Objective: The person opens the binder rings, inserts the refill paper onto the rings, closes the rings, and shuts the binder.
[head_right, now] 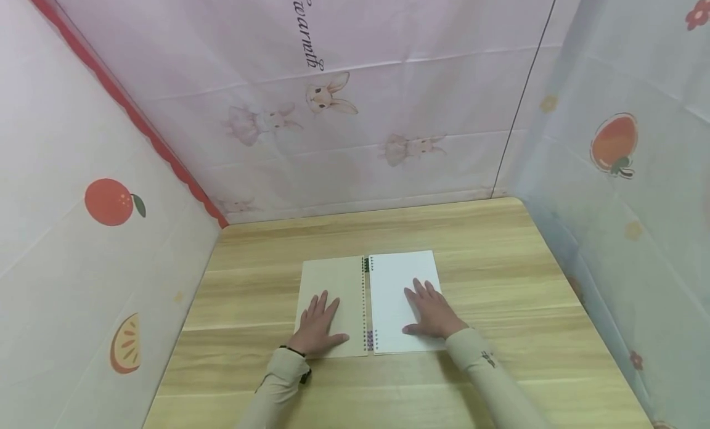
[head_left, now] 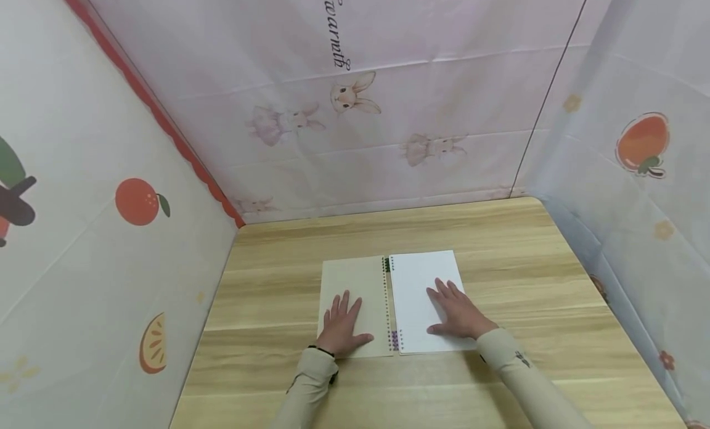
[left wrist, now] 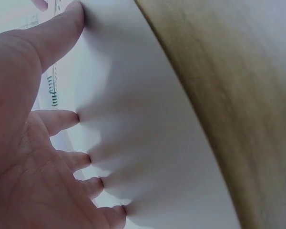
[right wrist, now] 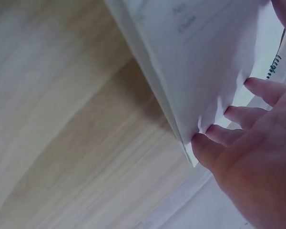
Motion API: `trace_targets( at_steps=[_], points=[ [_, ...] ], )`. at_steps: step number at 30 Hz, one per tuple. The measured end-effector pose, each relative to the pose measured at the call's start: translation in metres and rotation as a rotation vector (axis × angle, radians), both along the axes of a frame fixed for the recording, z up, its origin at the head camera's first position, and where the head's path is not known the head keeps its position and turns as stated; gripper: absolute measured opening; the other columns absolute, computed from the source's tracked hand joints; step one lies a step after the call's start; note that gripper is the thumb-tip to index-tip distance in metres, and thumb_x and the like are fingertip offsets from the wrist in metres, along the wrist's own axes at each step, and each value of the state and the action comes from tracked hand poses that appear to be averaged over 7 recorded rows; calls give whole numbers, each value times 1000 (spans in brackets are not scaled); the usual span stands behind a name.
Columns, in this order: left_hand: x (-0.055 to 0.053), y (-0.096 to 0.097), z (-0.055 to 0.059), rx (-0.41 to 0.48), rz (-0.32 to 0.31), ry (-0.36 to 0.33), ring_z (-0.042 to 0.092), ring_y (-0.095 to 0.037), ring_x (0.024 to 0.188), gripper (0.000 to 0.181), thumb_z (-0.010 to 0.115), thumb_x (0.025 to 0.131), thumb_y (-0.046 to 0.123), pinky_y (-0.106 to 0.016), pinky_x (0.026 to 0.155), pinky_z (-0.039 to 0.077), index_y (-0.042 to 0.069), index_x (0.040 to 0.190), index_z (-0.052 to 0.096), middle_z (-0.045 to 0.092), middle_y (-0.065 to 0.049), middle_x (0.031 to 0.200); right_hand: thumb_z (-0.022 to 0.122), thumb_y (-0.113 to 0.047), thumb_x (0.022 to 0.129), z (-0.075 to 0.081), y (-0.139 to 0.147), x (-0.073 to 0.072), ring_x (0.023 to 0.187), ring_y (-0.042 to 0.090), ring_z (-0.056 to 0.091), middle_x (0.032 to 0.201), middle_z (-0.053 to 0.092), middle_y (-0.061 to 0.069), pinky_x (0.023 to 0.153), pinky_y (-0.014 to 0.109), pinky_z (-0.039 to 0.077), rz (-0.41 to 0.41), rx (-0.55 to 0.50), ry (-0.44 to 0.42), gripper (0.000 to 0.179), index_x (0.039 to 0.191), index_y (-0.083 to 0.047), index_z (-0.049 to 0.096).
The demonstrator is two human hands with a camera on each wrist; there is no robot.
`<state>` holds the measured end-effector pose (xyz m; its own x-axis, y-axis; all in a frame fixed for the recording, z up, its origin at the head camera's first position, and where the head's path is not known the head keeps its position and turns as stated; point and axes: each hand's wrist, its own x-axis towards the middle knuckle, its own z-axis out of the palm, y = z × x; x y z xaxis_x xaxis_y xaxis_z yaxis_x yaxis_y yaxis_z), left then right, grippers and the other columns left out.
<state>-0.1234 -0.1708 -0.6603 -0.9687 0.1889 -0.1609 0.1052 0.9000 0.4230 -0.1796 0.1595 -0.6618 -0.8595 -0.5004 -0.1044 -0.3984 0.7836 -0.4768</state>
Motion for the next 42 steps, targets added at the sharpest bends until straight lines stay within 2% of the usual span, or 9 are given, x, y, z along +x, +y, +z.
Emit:
trace_targets(
  at_steps=[6,10,13,15,19,23,27,35,42],
  points=[
    [-2,3,9,2,-9,17,10,-50,159,95,81,86,47,-71,124,18,6,159,37,13,-27,172,87,-40,81,12,-1,-7,154,57,17,167,23,31,125,69,19,-1,-30,-23,96,155,1,41],
    [-9,4,8,51,-15,67,12,-50,159,86,75,91,44,-66,126,18,5,158,39,15,-27,171,83,-30,87,19,-12,-20,146,56,36,155,43,35,122,66,29,-10,-114,51,73,143,6,53],
    [-24,6,2,80,-22,137,21,-48,157,74,69,97,40,-63,126,24,4,156,43,22,-27,169,77,-19,92,24,-28,-33,135,48,53,141,59,29,115,61,42,-67,-211,73,51,134,6,61],
    [-37,10,-1,101,-26,196,31,-47,153,66,67,99,34,-62,123,31,2,153,46,31,-28,165,72,-14,96,26,-41,-41,126,41,61,134,65,23,110,56,48,-125,-282,36,40,131,5,64],
    [-64,21,4,210,-11,298,47,-45,140,51,64,101,22,-58,113,44,-2,145,54,49,-27,151,67,-9,98,28,-66,-62,106,30,69,116,73,17,96,48,57,-199,-407,-9,29,123,5,69],
    [-86,33,4,285,39,348,55,-41,130,41,60,102,13,-55,108,48,-3,139,59,58,-24,137,65,-8,100,22,-88,-79,101,24,69,110,74,14,92,43,58,-247,-462,-36,25,121,4,70],
    [-98,44,-3,303,77,336,56,-41,124,41,59,101,8,-55,105,49,-5,139,59,60,-24,131,62,-8,101,14,-100,-85,100,23,66,110,71,14,90,42,58,-263,-444,-39,27,124,5,69],
    [-104,55,-22,205,101,325,52,-32,108,55,59,94,9,-47,91,49,-7,146,52,56,-19,123,55,-5,103,-2,-113,-86,102,25,60,114,59,18,90,45,55,-246,-390,-31,34,132,12,63],
    [-111,58,-29,125,103,359,46,-22,97,56,60,91,13,-36,78,45,-2,145,56,54,-11,113,55,-7,103,-5,-116,-90,101,24,57,113,55,17,90,46,53,-245,-371,-29,38,135,12,59]
  ],
)
